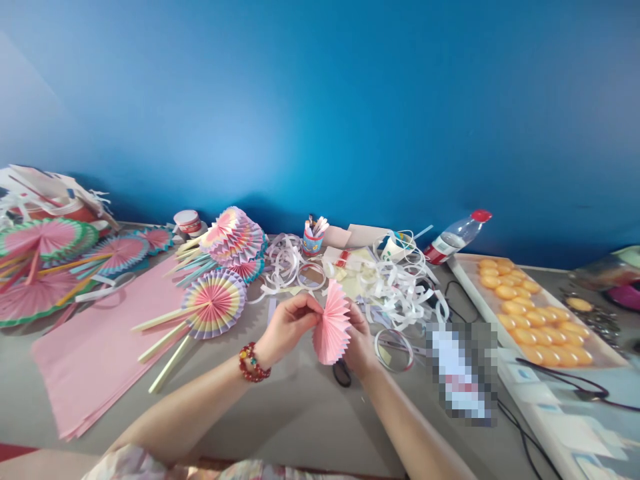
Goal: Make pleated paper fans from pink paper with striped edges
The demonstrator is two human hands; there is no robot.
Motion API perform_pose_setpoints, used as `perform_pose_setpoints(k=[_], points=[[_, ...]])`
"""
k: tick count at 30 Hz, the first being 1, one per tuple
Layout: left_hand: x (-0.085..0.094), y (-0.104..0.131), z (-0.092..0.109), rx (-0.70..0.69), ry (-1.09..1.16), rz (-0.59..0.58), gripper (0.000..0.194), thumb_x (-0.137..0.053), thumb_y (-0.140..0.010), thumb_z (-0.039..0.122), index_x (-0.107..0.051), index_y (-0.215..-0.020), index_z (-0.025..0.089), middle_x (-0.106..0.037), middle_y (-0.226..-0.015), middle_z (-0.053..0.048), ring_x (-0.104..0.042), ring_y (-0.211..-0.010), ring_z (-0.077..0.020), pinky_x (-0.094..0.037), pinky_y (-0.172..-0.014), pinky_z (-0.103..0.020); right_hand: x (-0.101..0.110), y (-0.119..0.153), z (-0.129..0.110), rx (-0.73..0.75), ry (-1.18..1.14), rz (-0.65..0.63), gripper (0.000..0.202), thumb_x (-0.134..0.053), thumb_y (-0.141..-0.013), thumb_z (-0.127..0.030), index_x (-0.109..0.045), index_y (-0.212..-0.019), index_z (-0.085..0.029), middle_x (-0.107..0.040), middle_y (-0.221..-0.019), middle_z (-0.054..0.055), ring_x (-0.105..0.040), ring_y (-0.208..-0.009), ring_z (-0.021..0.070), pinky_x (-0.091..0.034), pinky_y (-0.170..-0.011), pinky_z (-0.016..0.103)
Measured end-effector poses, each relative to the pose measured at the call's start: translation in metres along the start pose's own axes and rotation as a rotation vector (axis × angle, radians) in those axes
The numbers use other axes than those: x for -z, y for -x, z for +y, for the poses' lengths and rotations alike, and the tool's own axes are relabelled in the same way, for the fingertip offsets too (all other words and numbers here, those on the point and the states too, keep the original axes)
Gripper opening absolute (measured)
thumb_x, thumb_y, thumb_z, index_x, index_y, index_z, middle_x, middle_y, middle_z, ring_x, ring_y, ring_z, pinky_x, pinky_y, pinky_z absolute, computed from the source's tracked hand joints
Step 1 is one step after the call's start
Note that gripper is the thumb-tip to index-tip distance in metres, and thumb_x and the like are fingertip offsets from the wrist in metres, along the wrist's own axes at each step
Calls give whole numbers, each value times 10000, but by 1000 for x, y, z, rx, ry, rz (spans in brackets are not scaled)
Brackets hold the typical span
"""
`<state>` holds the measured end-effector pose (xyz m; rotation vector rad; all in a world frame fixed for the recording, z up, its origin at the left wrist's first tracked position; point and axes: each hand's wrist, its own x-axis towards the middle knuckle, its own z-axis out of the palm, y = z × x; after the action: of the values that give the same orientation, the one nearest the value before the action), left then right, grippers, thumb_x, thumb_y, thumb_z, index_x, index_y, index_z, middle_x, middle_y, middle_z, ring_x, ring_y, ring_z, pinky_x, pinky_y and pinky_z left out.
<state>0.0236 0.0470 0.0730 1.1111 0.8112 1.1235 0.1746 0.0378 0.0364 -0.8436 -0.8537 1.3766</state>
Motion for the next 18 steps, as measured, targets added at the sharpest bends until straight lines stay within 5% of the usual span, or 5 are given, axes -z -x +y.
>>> perform_pose_setpoints(k=[12, 18], points=[[2, -1, 1, 12, -29, -23, 58, -696, -710, 186, -659, -716, 142, -596, -724, -12, -529, -682, -120, -436, -650, -231, -8, 0, -9, -41, -83, 23, 244, -814, -593, -290, -576, -615, -237, -569, -600, -55, -499, -527, 116, -463, -539, 223], [5, -2, 2, 3, -76, -74, 85, -710, -746, 200, -675, -743, 123, -621, -731, -24, -547, -687, -114, -448, -648, -221, -4, 0, -5, -141, -123, -3, 221, -804, -588, -300, -640, -726, -248, -632, -634, -47, -572, -522, 150, -532, -548, 293]])
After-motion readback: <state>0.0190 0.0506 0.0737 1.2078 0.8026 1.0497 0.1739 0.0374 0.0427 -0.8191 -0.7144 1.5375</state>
